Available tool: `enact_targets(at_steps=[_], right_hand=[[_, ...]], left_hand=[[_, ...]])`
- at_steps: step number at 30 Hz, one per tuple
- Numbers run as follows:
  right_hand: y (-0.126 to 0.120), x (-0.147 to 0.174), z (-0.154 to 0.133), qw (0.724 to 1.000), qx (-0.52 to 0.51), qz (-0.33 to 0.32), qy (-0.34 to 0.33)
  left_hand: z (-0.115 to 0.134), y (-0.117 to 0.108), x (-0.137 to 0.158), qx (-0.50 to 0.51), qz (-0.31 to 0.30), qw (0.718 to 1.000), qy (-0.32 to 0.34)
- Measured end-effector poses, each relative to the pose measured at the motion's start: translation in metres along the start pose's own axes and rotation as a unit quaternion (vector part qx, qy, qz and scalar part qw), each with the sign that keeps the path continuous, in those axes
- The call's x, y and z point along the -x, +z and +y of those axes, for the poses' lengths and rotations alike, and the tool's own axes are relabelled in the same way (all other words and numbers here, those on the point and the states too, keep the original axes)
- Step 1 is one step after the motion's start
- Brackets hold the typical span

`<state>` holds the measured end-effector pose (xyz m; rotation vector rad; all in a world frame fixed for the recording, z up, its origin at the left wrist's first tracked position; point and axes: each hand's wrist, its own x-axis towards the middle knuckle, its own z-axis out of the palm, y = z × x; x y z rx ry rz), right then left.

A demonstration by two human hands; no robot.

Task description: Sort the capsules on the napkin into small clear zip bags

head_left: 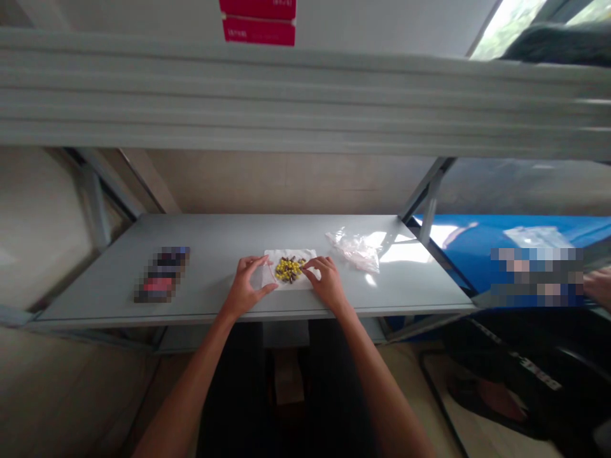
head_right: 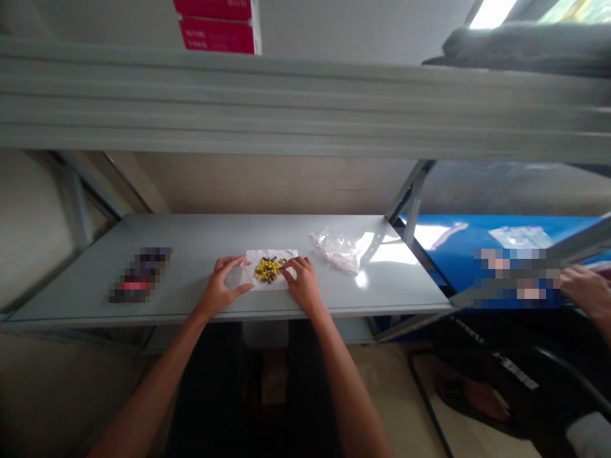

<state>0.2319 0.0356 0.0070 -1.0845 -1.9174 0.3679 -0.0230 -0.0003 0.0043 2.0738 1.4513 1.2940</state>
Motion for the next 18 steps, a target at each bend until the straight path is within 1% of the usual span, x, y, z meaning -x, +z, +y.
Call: enact_targets(at_steps=[2,4,8,11,15,18], right_hand=[[0.003,-0.006,-0.015,0.998,-0.058,-0.008,0.012],[0.009,-0.013,-0.031,0.995,-0.097,-0.033,0.006],[0.025,-0.025,-0.053,0.991,-0.104,-0.082,-0.027],[0.035,-0.027,-0.056,0.989,-0.106,-0.103,-0.019],[0.043,-0.026,-0.051,0.987,-0.128,-0.093,0.014],[0.046,-0.025,-0.046,0.977,-0.168,-0.131,0.022]], left_hand=[[-0.001,0.000,0.000,0.002,-0.002,1.000,0.005],[-0.002,0.000,0.000,0.004,-0.003,1.000,0.010],[-0.002,0.000,0.000,-0.002,-0.010,1.000,0.018],[-0.001,-0.001,-0.001,-0.009,-0.017,0.999,0.034],[0.000,-0.001,-0.002,-0.006,-0.010,0.999,0.042],[0.000,-0.001,-0.002,-0.001,0.012,0.999,0.036]])
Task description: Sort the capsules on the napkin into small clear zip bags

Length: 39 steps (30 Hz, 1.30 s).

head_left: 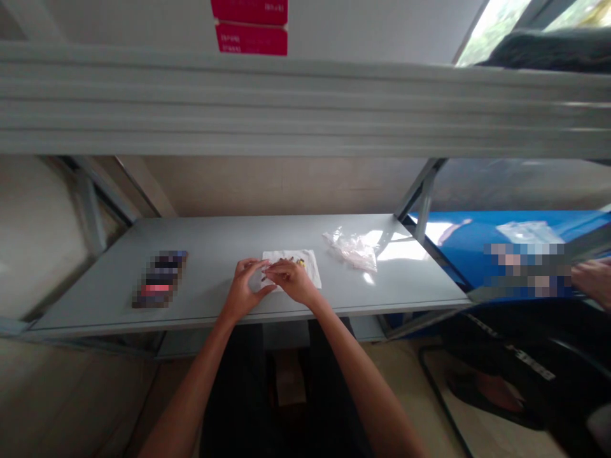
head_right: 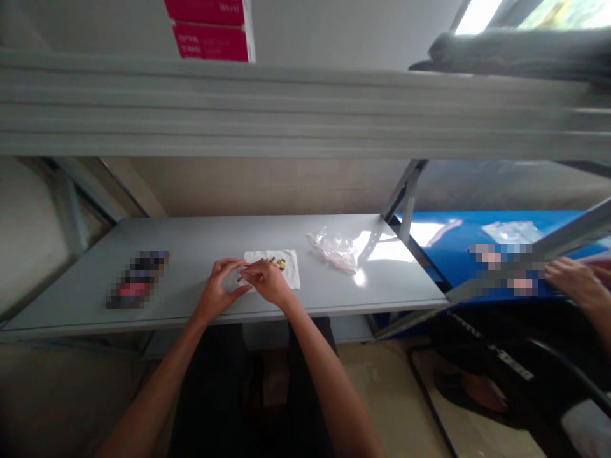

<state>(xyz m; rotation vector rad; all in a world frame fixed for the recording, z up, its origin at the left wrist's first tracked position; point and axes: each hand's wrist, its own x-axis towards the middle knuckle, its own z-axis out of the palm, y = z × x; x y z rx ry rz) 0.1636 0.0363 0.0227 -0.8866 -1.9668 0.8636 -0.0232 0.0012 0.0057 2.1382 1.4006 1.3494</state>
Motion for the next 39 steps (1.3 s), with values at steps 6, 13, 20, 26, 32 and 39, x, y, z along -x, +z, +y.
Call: enact_targets(at_steps=[6,13,20,26,32,39], right_hand=[[-0.002,-0.003,-0.007,0.999,0.013,-0.001,0.052],[-0.008,-0.007,-0.034,0.992,0.118,0.032,0.030],[-0.007,-0.007,-0.033,0.994,0.108,-0.002,0.024],[-0.012,-0.007,-0.027,0.996,0.064,-0.062,0.007],[-0.007,-0.005,-0.023,0.999,-0.005,-0.039,0.023],[-0.017,-0.002,-0.012,0.998,-0.062,-0.002,-0.005]], left_hand=[[0.002,0.001,0.000,-0.043,0.033,0.998,0.028],[0.009,0.001,0.000,-0.096,0.056,0.992,0.055],[0.008,0.001,0.002,-0.117,0.072,0.989,0.059],[0.011,0.001,0.004,-0.122,0.052,0.988,0.081],[0.016,0.000,0.003,-0.098,0.071,0.989,0.084],[0.013,-0.003,0.001,-0.034,0.113,0.993,0.012]])
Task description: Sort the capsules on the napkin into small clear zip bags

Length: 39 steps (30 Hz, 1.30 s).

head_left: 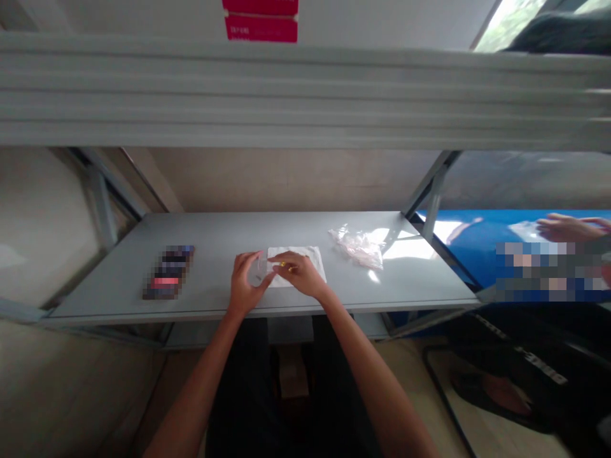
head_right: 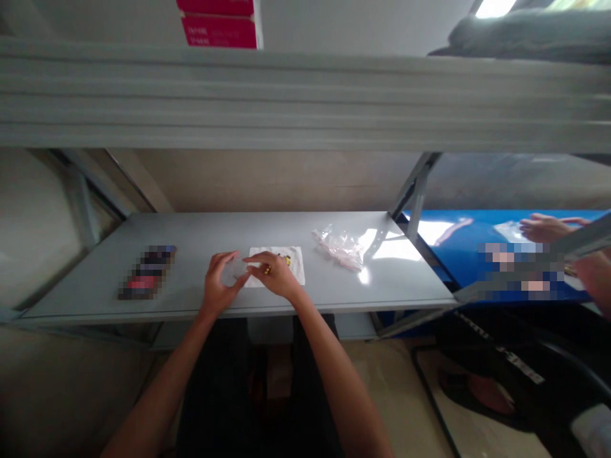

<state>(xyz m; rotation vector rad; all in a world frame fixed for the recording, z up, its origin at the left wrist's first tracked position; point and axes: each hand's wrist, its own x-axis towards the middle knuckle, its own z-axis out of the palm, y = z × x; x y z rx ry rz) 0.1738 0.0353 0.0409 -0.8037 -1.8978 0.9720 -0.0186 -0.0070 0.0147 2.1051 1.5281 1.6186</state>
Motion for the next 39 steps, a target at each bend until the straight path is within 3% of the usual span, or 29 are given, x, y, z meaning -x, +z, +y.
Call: enact_targets(at_steps=[3,5,8,12,16,20,24,27,32,39], right_hand=[[-0.018,0.007,0.012,0.988,0.000,0.146,0.042],[-0.027,0.015,0.020,0.978,0.047,0.192,0.062],[-0.029,0.028,0.026,0.977,0.152,0.141,0.058],[-0.015,0.040,0.022,0.952,0.282,0.088,0.083],[-0.006,0.044,0.021,0.938,0.324,0.077,0.098],[-0.009,0.045,0.022,0.946,0.301,0.089,0.086],[-0.012,0.038,0.015,0.973,0.193,0.120,0.049],[-0.008,0.028,0.010,0.986,0.135,0.097,0.018],[0.003,0.016,0.010,0.989,0.139,0.053,-0.001],[-0.003,0.018,0.009,0.996,0.061,0.071,0.001]], left_hand=[[-0.003,-0.002,0.000,0.027,0.050,0.996,-0.064],[-0.004,-0.002,-0.001,0.018,0.055,0.997,-0.057],[-0.004,0.000,-0.003,-0.023,0.031,0.999,-0.014],[-0.006,0.005,-0.004,-0.062,-0.050,0.997,0.011],[-0.010,0.009,-0.002,-0.060,-0.099,0.993,0.022],[-0.013,0.012,-0.002,-0.065,-0.127,0.989,0.036],[-0.016,0.013,-0.003,-0.071,-0.142,0.987,0.039],[-0.016,0.013,-0.002,-0.070,-0.155,0.984,0.044],[-0.015,0.012,-0.002,-0.056,-0.165,0.984,0.049],[-0.009,0.007,-0.001,0.011,-0.096,0.995,-0.026]])
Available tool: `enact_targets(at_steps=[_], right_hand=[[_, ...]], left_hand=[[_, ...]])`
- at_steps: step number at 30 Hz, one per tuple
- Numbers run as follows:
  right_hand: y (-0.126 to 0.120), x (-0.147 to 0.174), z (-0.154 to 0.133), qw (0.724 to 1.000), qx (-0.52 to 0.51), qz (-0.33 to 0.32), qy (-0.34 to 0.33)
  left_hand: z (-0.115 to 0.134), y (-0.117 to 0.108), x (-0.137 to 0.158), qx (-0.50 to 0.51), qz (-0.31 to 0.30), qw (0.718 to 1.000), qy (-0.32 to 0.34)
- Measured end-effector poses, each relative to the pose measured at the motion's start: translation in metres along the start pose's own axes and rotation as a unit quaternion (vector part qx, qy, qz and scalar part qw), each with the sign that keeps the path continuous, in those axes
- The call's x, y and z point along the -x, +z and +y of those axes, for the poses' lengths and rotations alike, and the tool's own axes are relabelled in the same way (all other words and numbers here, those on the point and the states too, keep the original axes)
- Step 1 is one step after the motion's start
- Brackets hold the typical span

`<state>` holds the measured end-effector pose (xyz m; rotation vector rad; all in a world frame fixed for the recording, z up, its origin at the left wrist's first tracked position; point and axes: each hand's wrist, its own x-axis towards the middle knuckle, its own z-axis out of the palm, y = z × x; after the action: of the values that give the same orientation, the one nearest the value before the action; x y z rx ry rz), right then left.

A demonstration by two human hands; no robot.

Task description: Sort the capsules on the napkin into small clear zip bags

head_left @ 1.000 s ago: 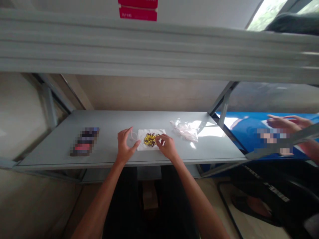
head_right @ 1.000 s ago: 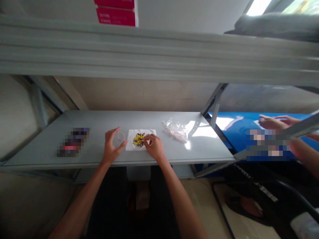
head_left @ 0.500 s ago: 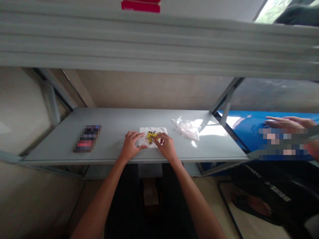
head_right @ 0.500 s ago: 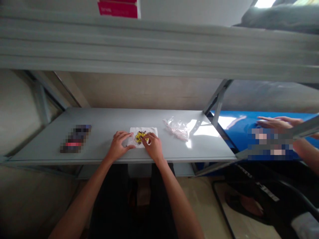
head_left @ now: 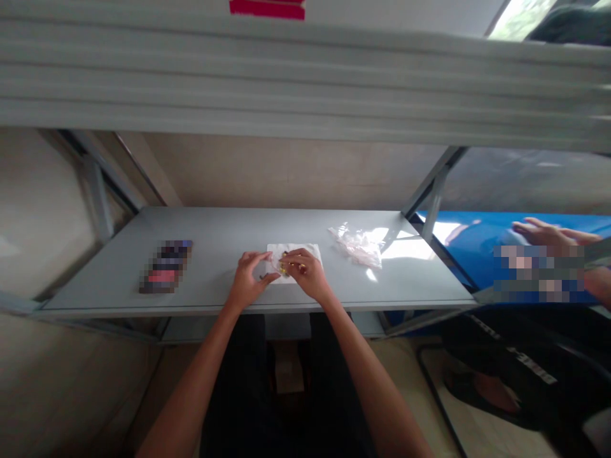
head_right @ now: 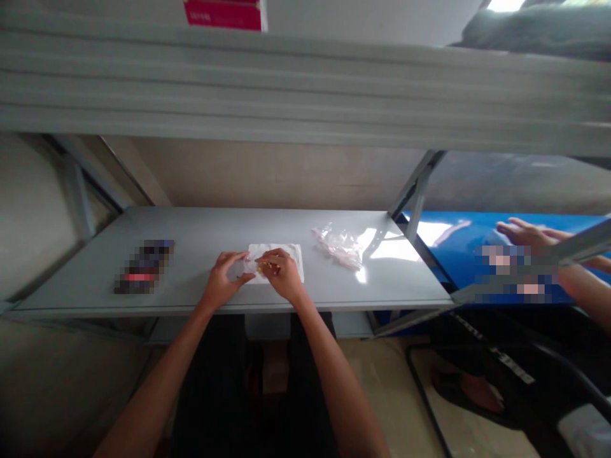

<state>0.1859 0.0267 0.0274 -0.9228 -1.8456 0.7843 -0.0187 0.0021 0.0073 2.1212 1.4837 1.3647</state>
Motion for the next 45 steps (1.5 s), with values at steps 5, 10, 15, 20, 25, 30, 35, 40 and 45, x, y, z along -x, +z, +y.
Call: enact_targets(at_steps=[5,10,15,20,25,30,35,40,45], right_hand=[[-0.022,0.004,0.017,0.993,0.065,0.088,0.039],[-0.036,0.014,0.031,0.978,0.193,0.049,0.069],[-0.031,0.019,0.030,0.969,0.244,0.001,0.050],[-0.029,0.019,0.030,0.968,0.250,-0.021,0.030],[-0.027,0.014,0.025,0.984,0.175,0.022,0.022],[-0.006,0.003,0.008,1.000,0.010,0.017,-0.003],[0.011,-0.004,0.003,1.000,0.002,-0.022,-0.017],[-0.005,0.002,0.020,0.996,0.033,0.076,0.016],[-0.025,0.013,0.035,0.977,0.167,0.113,0.069]], left_hand=[[-0.003,-0.003,0.002,0.111,0.061,0.990,-0.056],[-0.004,-0.003,0.002,0.077,0.067,0.994,-0.038],[-0.003,-0.002,0.001,0.011,0.075,0.997,-0.015],[-0.001,0.001,0.001,-0.053,-0.008,0.998,0.041],[0.000,0.002,0.000,-0.077,-0.063,0.993,0.064],[0.001,0.001,0.000,-0.072,-0.076,0.992,0.076],[-0.002,0.001,0.000,-0.049,-0.052,0.995,0.075],[-0.002,0.000,0.001,-0.021,-0.017,0.999,0.035],[-0.004,0.001,0.000,-0.007,-0.013,1.000,0.025]])
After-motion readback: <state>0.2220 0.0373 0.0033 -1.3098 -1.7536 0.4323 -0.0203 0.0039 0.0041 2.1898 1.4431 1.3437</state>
